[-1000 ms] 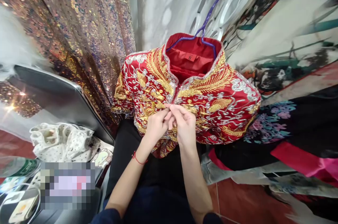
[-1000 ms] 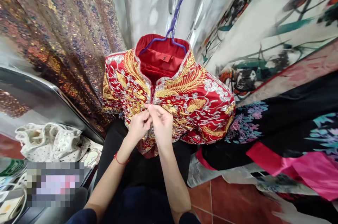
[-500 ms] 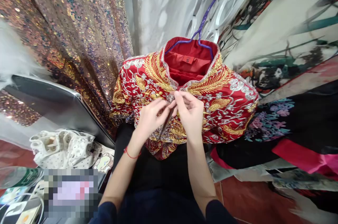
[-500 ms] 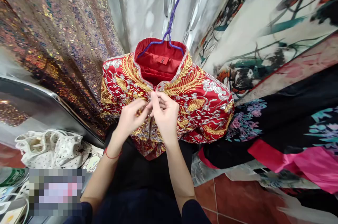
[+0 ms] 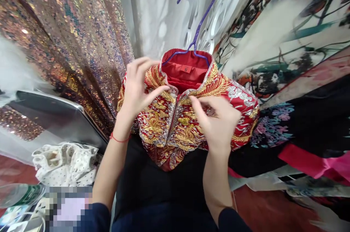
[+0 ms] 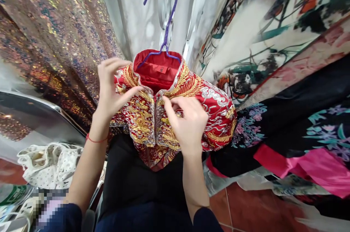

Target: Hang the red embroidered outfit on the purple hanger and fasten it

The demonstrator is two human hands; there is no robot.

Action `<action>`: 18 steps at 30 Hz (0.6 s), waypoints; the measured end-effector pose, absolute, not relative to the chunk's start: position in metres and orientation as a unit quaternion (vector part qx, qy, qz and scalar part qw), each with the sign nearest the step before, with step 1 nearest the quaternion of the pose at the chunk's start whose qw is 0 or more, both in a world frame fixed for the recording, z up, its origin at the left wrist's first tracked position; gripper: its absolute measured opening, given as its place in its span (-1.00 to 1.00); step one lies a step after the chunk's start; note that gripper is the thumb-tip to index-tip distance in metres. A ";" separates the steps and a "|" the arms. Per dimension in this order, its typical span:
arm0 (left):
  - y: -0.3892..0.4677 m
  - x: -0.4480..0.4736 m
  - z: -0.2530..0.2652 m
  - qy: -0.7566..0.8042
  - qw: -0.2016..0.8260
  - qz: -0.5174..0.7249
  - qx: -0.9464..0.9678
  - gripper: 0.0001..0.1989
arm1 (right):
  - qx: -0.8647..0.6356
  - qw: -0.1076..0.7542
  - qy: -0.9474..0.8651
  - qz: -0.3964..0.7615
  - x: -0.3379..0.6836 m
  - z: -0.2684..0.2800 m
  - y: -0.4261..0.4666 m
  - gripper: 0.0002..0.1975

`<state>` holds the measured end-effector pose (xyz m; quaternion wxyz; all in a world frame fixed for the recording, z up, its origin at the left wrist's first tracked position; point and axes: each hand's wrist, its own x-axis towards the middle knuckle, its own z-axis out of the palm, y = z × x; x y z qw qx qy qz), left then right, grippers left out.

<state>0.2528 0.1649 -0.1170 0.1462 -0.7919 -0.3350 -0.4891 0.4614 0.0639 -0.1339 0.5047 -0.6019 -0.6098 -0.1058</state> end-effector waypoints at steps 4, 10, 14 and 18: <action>0.203 0.232 -0.119 -0.348 0.100 -0.431 -0.827 -0.56 | -0.630 0.436 -0.577 -0.284 0.502 -0.123 0.064 -0.45; 0.222 0.237 -0.113 -0.398 0.114 -0.495 -0.764 -0.63 | -0.637 0.389 -0.603 -0.283 0.542 -0.113 0.105 -0.47; 0.213 0.241 -0.094 -0.421 0.082 -0.490 -0.758 -0.58 | -0.650 0.437 -0.555 -0.281 0.542 -0.105 0.122 -0.40; 0.217 0.239 -0.110 -0.446 0.060 -0.472 -0.758 -0.50 | -0.672 0.434 -0.547 -0.248 0.541 -0.121 0.134 -0.37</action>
